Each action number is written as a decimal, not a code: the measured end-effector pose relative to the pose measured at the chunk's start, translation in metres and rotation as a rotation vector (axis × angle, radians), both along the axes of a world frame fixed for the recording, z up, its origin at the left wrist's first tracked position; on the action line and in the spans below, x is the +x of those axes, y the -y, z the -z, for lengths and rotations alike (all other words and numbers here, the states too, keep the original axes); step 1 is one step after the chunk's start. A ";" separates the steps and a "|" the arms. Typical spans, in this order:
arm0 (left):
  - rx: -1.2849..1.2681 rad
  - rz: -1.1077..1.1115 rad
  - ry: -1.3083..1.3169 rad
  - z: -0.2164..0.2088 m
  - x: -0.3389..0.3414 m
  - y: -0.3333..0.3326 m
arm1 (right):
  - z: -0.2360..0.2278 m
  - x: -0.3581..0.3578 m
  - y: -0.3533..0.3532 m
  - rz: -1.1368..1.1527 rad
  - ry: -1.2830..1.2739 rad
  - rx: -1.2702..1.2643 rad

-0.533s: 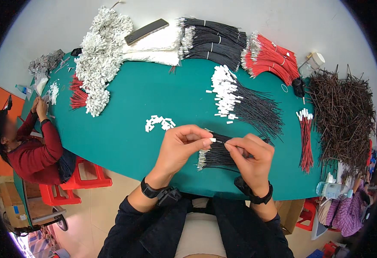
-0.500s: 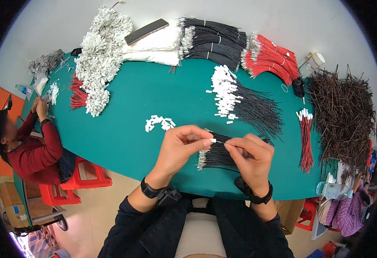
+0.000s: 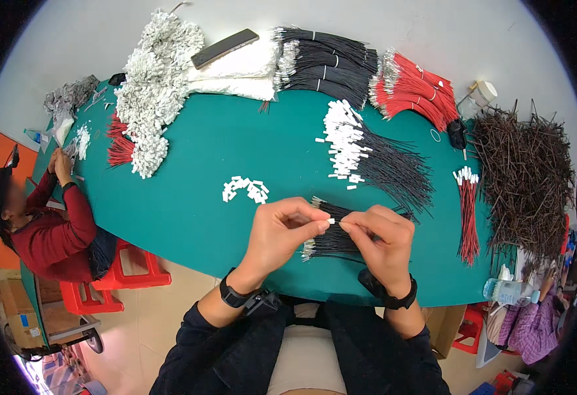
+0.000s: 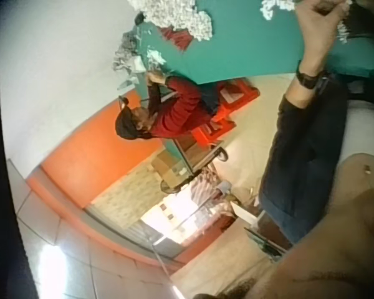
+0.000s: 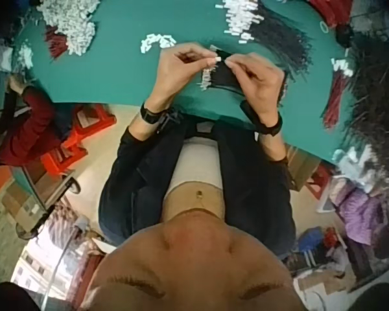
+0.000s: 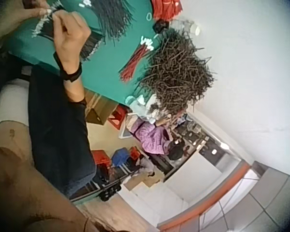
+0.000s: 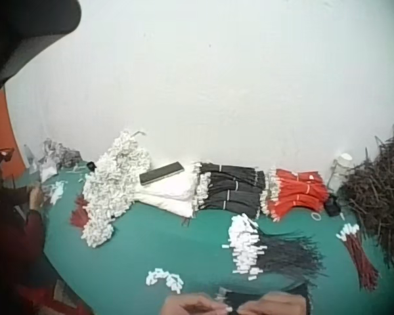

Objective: The recorder is sorting and assembling small wire bundles with connectors on a workbench.

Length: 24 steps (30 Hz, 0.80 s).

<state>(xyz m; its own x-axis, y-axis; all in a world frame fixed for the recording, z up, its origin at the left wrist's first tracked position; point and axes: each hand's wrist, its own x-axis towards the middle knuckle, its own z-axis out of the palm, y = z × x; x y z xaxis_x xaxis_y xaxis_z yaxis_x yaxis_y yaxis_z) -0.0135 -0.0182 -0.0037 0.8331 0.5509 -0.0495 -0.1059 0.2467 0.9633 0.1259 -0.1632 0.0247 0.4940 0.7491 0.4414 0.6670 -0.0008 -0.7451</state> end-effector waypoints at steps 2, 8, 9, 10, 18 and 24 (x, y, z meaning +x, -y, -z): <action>0.036 -0.009 -0.014 0.000 0.000 0.001 | 0.000 -0.001 0.000 -0.002 0.001 -0.003; 0.000 0.014 -0.018 0.003 -0.002 -0.002 | 0.001 -0.002 -0.001 -0.020 0.014 0.004; -0.021 0.023 -0.015 0.006 -0.002 -0.003 | 0.001 -0.002 -0.002 -0.028 0.022 0.004; -0.042 0.032 -0.012 0.008 -0.003 -0.003 | 0.001 -0.002 -0.002 -0.029 0.022 0.004; -0.063 0.053 -0.022 0.008 -0.003 -0.002 | 0.005 0.002 0.000 -0.039 -0.149 -0.065; -0.015 0.055 -0.052 0.010 -0.003 -0.004 | 0.005 0.004 0.000 -0.071 -0.119 -0.056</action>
